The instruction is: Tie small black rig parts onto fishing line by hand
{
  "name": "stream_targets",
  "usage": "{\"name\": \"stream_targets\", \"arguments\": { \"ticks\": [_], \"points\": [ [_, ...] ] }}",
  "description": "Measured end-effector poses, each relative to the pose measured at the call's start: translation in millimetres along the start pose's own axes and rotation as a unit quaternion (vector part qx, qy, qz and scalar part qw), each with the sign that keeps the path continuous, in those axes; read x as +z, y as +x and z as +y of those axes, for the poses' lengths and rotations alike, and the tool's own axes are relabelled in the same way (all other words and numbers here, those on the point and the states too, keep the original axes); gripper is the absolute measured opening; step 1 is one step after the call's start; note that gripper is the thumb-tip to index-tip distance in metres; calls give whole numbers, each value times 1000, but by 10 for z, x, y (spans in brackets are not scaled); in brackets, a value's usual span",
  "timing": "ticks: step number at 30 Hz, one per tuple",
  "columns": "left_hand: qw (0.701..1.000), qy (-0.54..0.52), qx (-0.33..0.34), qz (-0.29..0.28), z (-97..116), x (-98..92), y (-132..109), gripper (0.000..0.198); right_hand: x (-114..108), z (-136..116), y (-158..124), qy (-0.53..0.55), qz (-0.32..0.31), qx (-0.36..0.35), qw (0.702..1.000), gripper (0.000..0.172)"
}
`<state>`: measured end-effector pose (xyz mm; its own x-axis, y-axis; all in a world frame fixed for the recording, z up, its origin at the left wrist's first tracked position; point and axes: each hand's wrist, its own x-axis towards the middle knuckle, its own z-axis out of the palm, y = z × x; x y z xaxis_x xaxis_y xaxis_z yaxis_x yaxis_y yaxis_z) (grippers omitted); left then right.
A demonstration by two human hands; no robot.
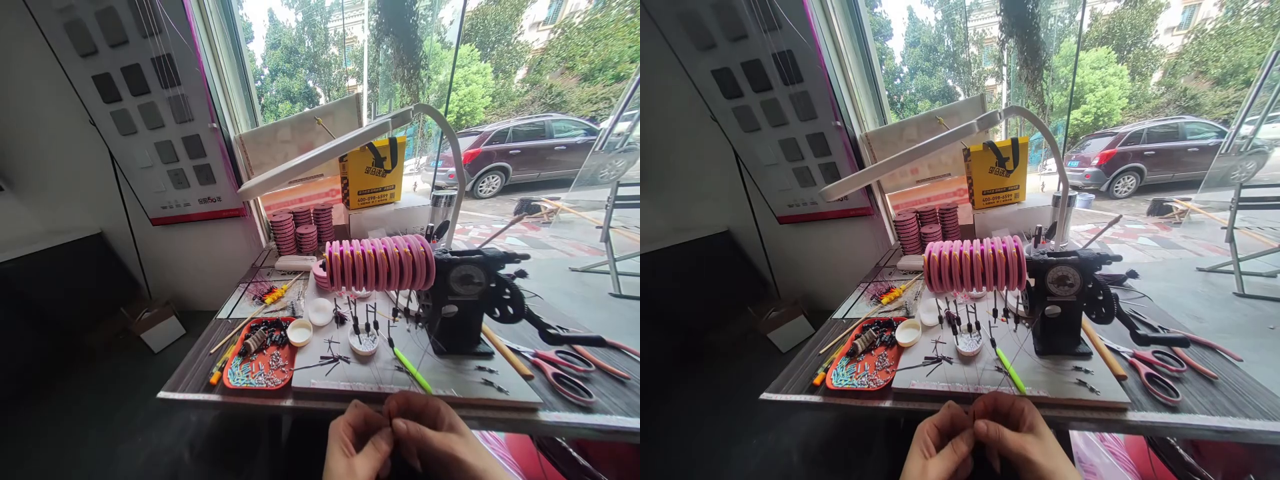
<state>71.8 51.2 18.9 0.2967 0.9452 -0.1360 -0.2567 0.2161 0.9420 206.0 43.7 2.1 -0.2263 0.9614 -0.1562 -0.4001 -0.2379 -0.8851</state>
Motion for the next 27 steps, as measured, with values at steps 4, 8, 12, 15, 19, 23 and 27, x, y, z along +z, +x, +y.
{"name": "stream_targets", "arguments": {
  "ticks": [4,8,12,15,19,23,27],
  "points": [
    [998,40,48,27,7,27,-13,49,35,-93,-53,-32,21,-8,999,45],
    [994,80,69,38,-27,14,-5,50,70,-95,-68,-20,31,0,999,47],
    [991,107,76,32,-37,-15,8,50,91,-108,-79,-9,50,3,999,46],
    [993,108,52,9,-11,-30,18,52,113,-205,-92,-51,30,-6,998,46],
    [997,77,8,-28,19,-40,34,54,147,-358,-99,-120,19,-18,992,48],
    [998,52,-14,-39,1,-52,52,53,154,-416,-106,-149,32,-18,988,50],
    [998,23,-42,-45,-20,-69,63,50,142,-412,-115,-162,34,-19,986,46]
  ]
}}
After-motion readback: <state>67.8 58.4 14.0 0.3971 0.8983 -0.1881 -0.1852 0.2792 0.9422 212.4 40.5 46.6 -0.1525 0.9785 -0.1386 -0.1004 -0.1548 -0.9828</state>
